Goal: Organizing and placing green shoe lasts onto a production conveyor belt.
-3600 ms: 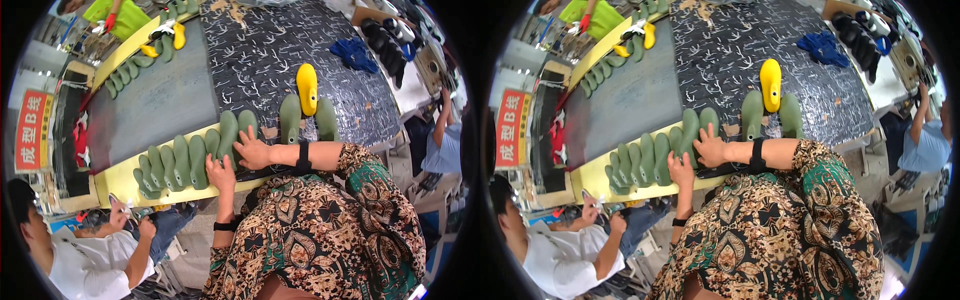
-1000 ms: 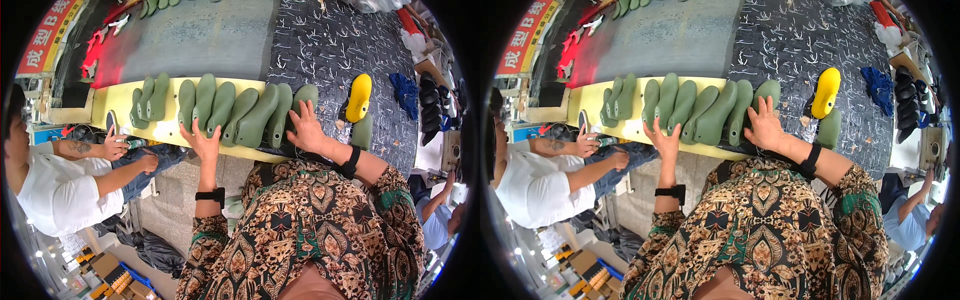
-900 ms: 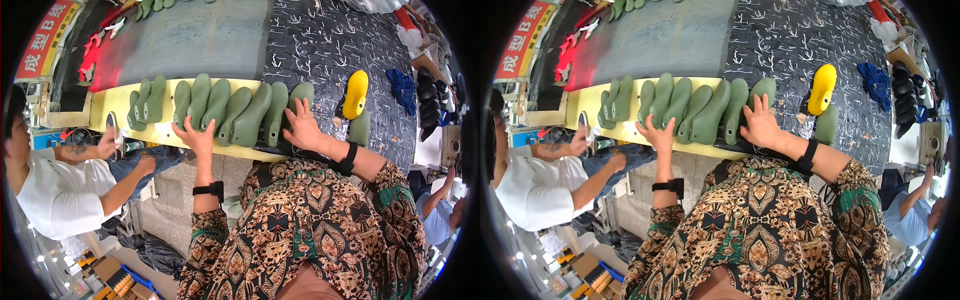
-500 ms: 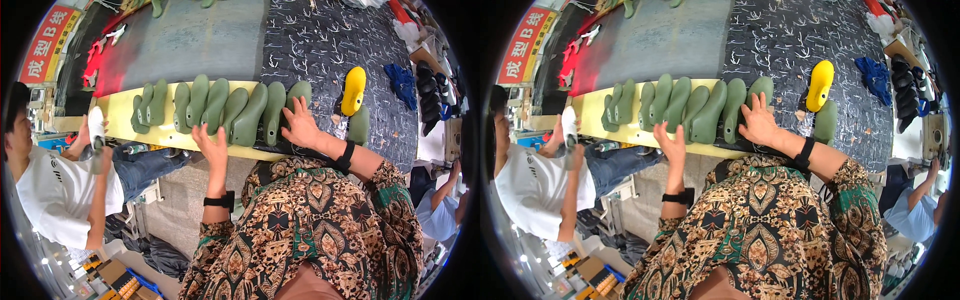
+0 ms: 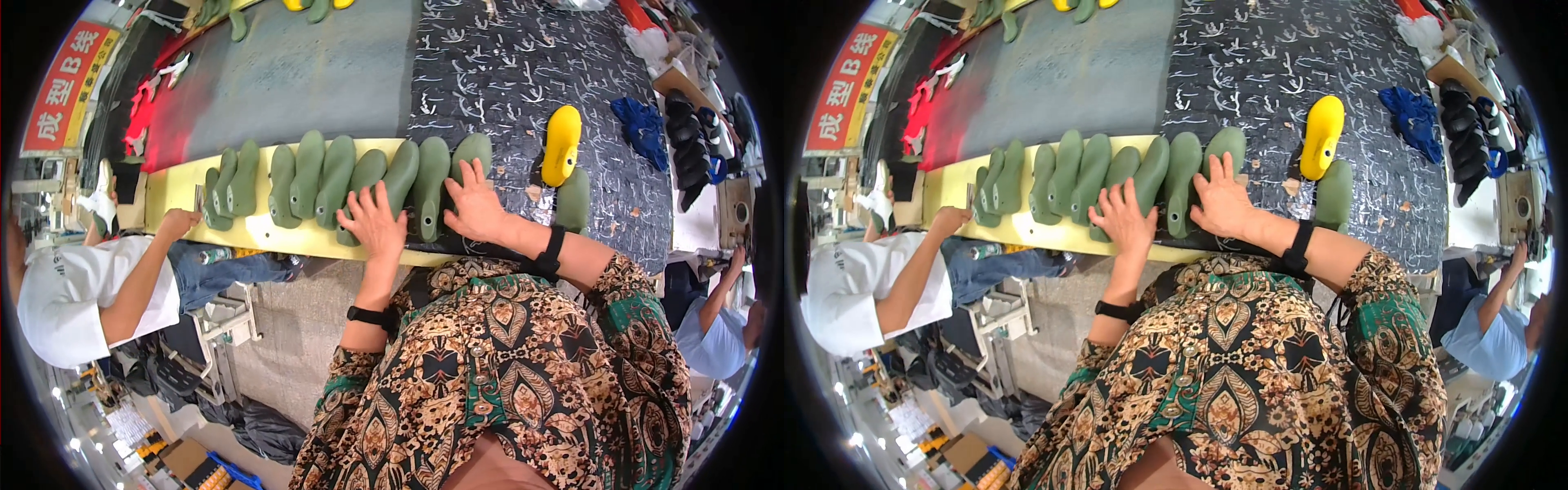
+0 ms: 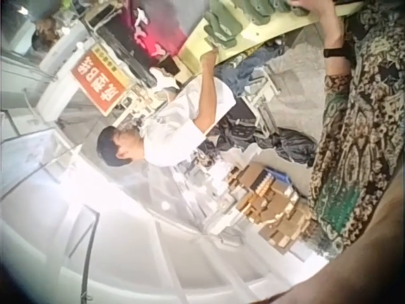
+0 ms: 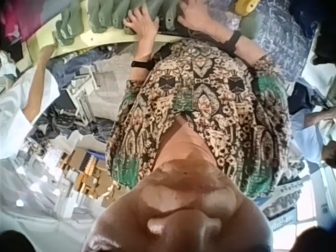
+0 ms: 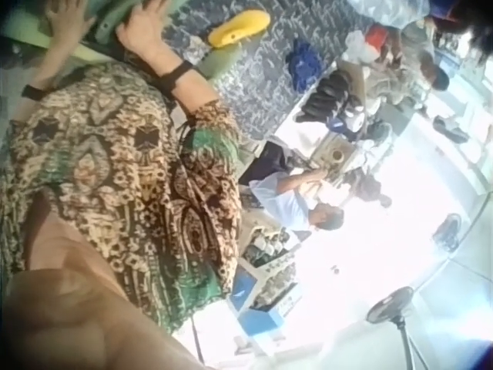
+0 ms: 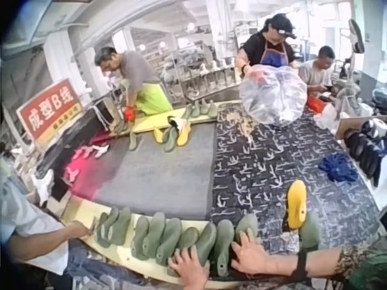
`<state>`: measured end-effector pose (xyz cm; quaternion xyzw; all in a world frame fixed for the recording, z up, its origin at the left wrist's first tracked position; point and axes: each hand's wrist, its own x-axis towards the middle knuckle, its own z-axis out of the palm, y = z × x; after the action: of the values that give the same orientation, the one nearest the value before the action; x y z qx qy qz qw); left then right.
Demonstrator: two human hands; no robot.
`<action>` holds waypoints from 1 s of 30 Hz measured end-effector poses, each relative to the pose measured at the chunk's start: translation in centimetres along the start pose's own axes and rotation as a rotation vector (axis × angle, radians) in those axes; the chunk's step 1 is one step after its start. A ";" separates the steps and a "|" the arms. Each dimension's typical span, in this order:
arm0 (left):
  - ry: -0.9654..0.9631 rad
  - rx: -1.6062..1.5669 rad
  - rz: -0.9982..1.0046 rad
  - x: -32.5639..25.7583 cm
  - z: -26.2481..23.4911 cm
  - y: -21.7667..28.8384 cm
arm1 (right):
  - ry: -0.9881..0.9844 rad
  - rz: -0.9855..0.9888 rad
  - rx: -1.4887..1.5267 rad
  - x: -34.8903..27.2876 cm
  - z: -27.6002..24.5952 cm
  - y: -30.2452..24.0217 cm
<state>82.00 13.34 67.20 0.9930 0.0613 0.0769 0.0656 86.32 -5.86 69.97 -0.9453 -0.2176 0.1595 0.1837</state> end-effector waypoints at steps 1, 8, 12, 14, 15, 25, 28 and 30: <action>0.002 0.000 0.005 0.1 0.2 -0.3 | -0.014 0.001 0.010 0.0 0.2 0.1; 0.084 0.088 -0.048 1.6 1.5 -2.8 | -0.007 0.004 0.098 0.0 0.4 0.2; 0.083 0.203 -0.085 3.1 2.2 -4.6 | -0.025 0.046 0.052 0.5 0.5 0.1; 0.069 0.208 -0.100 3.5 2.3 -5.1 | 0.025 0.061 0.059 1.0 1.3 -0.1; 0.050 0.216 -0.094 3.6 2.1 -4.8 | 0.009 0.046 0.087 1.3 1.4 -0.1; 0.061 -0.178 0.244 -1.7 1.3 -1.0 | -0.058 0.160 0.540 3.8 0.7 -4.4; 0.102 -0.226 0.198 -1.9 2.1 -0.8 | 0.019 -0.033 0.699 4.3 0.3 -0.1; 0.137 -0.217 0.194 -1.7 2.0 -1.0 | -0.001 -0.030 0.360 1.8 -5.7 2.2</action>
<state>80.51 13.89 64.81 0.9738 -0.0391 0.1567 0.1603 90.80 -8.48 73.67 -0.8936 -0.1996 0.1937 0.3524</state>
